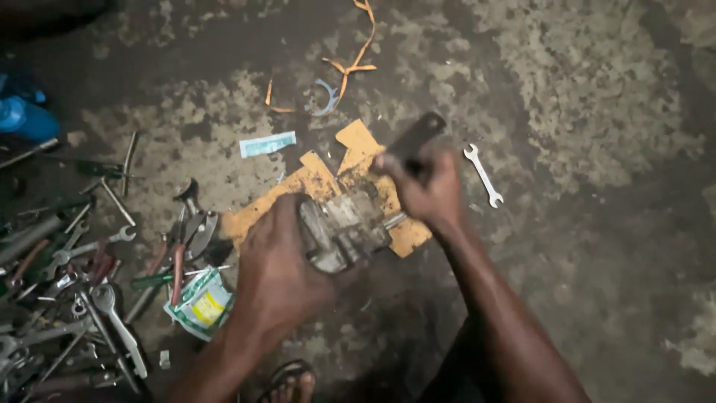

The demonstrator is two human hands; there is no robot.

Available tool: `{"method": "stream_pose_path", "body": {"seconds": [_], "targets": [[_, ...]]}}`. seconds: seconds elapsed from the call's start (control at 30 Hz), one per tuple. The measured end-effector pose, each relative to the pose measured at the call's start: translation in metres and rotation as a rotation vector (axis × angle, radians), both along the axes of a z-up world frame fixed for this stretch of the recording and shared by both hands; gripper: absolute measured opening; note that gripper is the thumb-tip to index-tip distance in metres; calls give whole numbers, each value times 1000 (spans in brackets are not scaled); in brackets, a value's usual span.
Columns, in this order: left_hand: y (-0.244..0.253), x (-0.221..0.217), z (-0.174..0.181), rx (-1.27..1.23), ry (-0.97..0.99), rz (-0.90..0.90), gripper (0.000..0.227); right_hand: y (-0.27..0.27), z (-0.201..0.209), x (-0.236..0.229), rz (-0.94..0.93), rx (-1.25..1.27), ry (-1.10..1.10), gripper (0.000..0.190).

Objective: Filing and cleaning a metal engine component in an auto repair workshop.

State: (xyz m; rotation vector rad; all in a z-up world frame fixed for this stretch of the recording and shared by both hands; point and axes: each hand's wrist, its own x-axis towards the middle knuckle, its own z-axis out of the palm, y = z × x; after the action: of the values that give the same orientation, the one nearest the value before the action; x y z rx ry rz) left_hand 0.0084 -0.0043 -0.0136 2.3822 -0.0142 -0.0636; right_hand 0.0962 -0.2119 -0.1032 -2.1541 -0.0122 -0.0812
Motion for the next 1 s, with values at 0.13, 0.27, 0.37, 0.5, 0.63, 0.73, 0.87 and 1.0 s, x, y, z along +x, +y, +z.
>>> {"method": "stream_pose_path", "body": {"seconds": [0.13,0.27,0.37,0.5,0.63,0.73,0.87,1.0], "targets": [[-1,-2,1,7,24,14,95,15,-6,-25,177,255,-83,25],[-2,8,11,34,132,22,102,27,-6,-17,-46,36,33,29],[-2,4,7,44,183,19,102,21,-9,-15,-54,22,56,32],[-2,-2,-5,56,78,-16,112,26,13,-23,-71,-46,108,23],[-3,-9,4,43,188,-2,120,26,3,-26,-54,-69,97,27],[-5,-17,0,13,95,-20,119,18,0,-34,-115,-63,58,29],[-3,-15,-8,19,-50,-16,118,17,-9,-32,-88,-89,22,30],[1,-12,-13,22,-11,-35,108,10,0,-28,-142,-130,134,30]]}}
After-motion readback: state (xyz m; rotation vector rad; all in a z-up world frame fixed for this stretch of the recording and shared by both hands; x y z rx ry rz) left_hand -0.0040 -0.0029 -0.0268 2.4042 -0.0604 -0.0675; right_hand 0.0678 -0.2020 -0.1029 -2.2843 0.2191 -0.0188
